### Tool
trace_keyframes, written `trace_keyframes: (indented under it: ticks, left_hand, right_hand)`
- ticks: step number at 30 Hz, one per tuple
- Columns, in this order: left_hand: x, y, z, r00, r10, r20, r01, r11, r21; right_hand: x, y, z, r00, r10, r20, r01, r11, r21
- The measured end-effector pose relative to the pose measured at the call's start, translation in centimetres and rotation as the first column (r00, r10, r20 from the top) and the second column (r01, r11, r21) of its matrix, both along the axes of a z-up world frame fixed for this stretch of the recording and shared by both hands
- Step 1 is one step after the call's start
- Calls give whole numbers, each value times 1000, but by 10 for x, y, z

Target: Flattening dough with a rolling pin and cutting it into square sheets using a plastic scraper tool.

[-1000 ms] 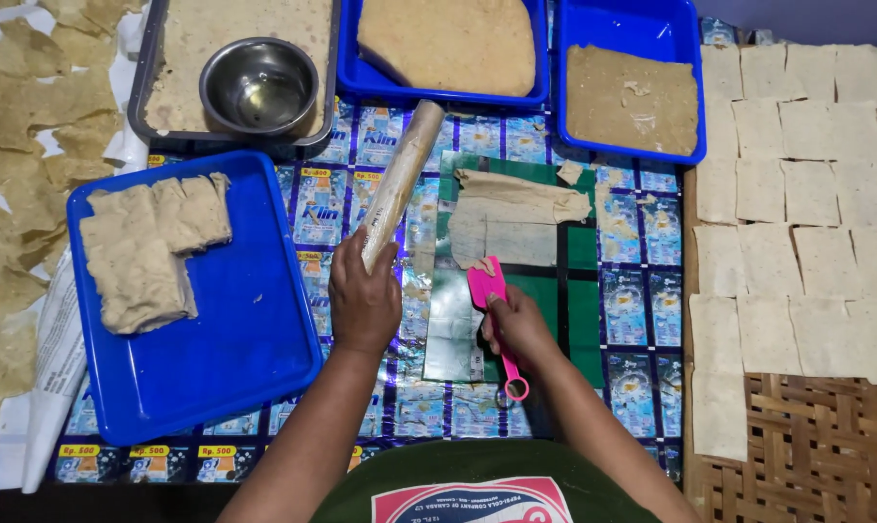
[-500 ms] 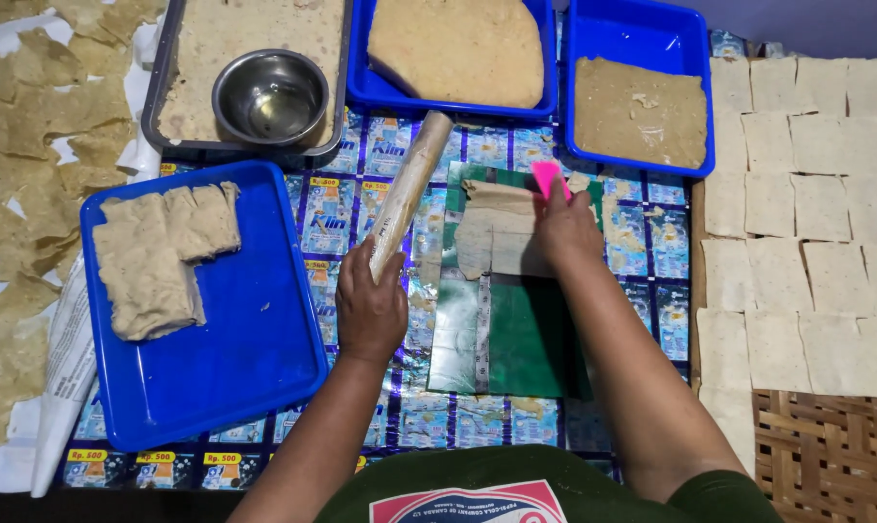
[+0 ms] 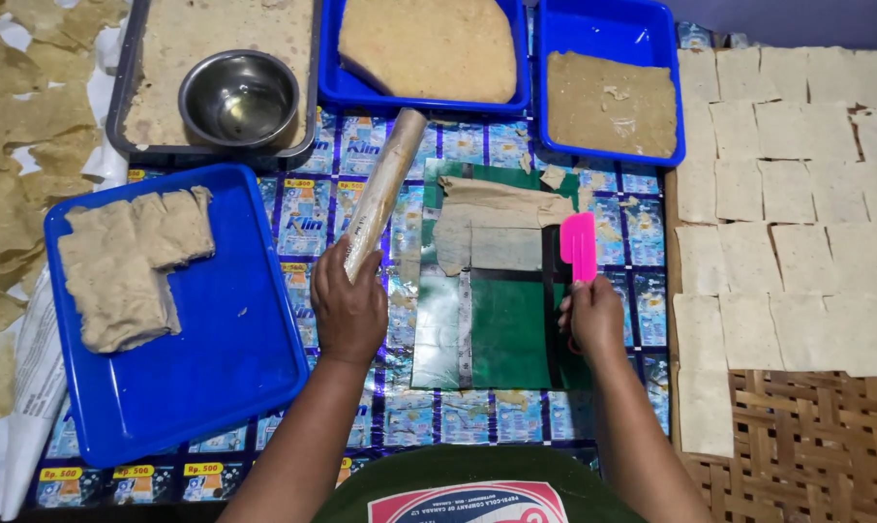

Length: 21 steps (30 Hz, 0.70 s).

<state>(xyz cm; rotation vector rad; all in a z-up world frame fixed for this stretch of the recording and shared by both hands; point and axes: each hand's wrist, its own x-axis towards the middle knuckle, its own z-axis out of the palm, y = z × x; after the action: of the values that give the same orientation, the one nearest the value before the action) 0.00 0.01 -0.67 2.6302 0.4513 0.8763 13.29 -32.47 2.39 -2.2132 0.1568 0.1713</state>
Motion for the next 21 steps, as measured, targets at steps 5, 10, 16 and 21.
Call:
trace_keyframes:
  ticks: [5,10,16,21]
  left_hand:
    - [-2,-5,6,999,19,-34,-19,1000,-2]
    - [-2,-3,7,998,38,-56,-39,999,-14]
    - [-4,-1,10,996,40,-77,-45,997,-63]
    - [-1,1,15,996,24,-82,-32,994,-102]
  right_hand:
    - [-4,-1,-21,995,-41,-87,42,999,8]
    - [-14,0,9,1000,16,23,-11,976,-216]
    - [-16,-19,-9,997,28,73,-4,953,-303]
    - [-32,8,25,998,31,-60,-49,938,-343]
